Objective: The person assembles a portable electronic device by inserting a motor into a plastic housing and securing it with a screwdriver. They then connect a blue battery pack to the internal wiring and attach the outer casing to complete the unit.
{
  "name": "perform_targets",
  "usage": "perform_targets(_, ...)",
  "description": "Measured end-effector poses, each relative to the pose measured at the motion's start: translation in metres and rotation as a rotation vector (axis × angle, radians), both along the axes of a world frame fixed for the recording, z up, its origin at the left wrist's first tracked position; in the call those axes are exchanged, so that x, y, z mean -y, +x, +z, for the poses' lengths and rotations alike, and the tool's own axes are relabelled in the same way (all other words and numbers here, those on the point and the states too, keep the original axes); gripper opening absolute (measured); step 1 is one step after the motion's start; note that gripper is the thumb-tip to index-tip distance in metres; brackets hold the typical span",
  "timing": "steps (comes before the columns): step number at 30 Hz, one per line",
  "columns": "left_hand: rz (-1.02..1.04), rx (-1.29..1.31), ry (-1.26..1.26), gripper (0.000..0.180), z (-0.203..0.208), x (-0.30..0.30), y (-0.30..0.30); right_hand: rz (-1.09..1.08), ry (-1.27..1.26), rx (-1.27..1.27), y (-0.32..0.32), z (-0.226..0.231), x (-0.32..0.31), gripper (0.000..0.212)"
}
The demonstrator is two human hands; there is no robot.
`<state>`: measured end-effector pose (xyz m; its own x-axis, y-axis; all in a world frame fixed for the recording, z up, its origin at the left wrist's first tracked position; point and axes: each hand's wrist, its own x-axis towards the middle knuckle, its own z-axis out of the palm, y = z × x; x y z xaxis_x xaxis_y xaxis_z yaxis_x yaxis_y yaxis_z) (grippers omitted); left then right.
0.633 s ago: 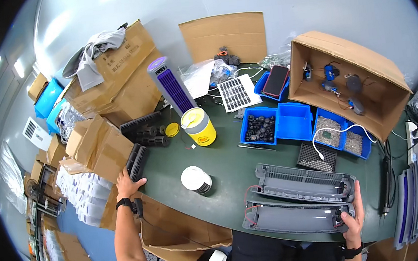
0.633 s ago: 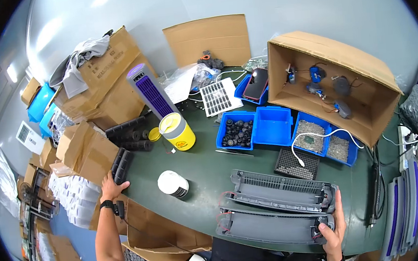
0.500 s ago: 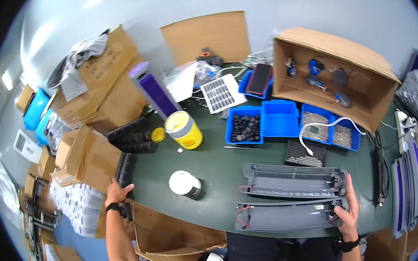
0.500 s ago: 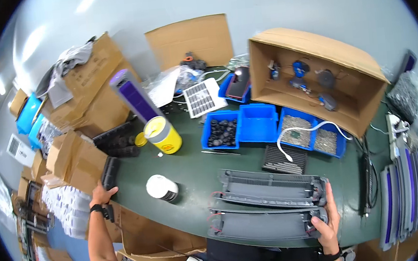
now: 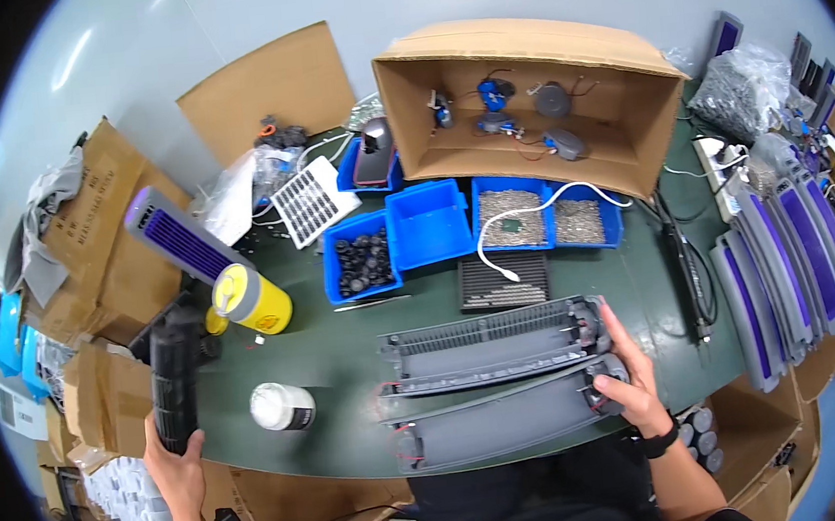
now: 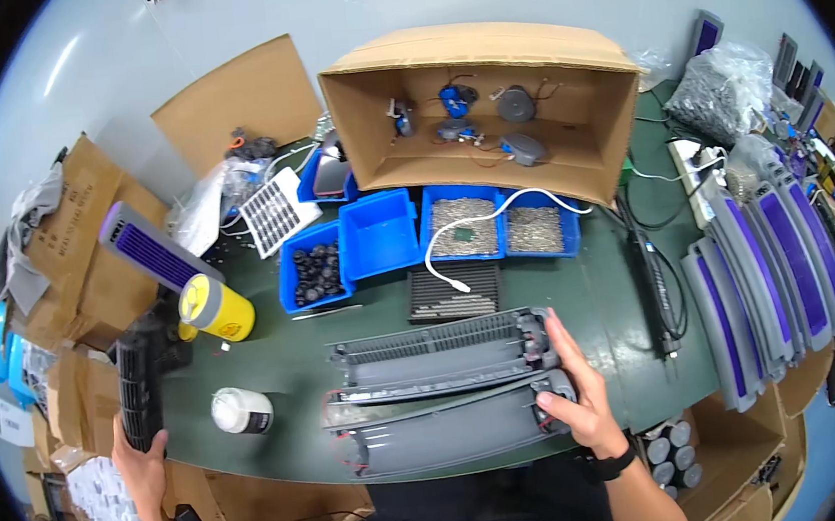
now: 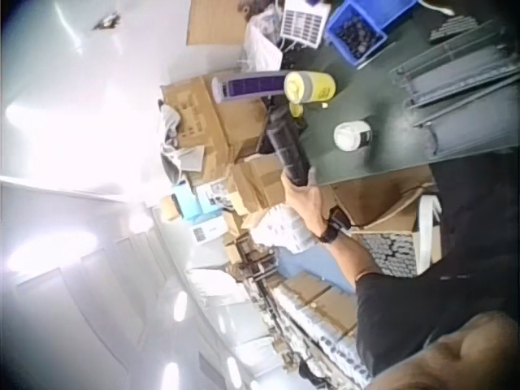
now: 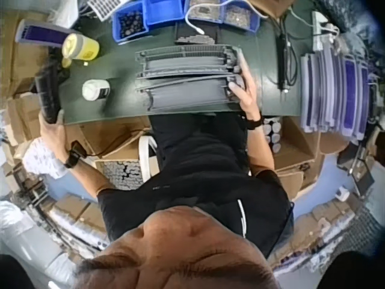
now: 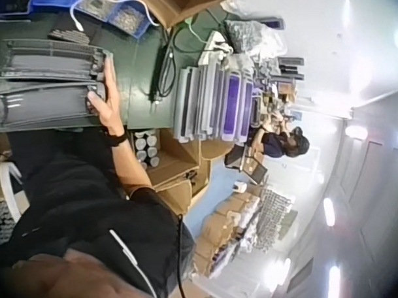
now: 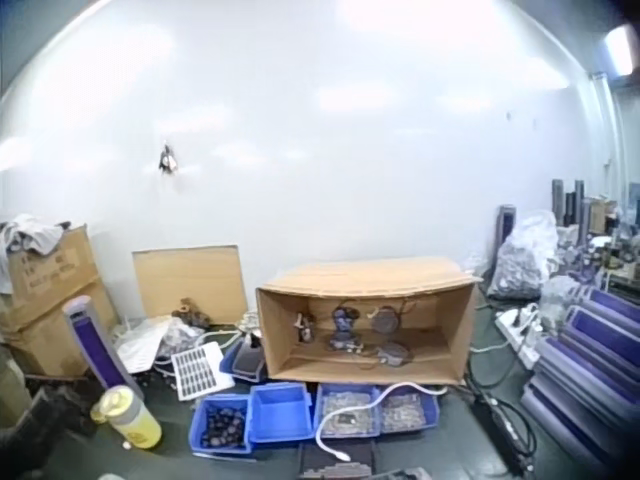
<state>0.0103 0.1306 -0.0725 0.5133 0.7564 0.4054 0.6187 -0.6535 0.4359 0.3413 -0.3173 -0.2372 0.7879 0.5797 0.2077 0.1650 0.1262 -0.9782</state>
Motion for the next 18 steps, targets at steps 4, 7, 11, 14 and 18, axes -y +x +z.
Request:
perform_targets(4, -0.599, -0.191, -0.043, 0.058, 0.012, 0.077, 0.122, -0.002, 0.032, -0.018, 0.0, -0.003, 0.001, 0.093)
perform_targets(7, -0.927, -0.39, -0.1, 0.048, 0.008, 0.103, 0.201, -0.002, 0.009, 0.016, 0.003, -0.003, 0.006, 0.093)
perform_targets(11, -1.053, -0.632, -0.08, 0.054, -0.004, 0.11, 0.252, 0.025, 0.018, 0.03, 0.002, 0.001, 0.003, 0.088)
perform_targets(14, -1.066, -0.709, -0.137, 0.056, -0.007, 0.112, 0.266, 0.049, 0.02, 0.077, 0.003, 0.0, 0.002, 0.086)
perform_targets(18, -0.999, -0.624, -0.149, 0.06, 0.003, 0.13, 0.257, 0.058, 0.089, 0.063, 0.005, -0.005, 0.004, 0.083)
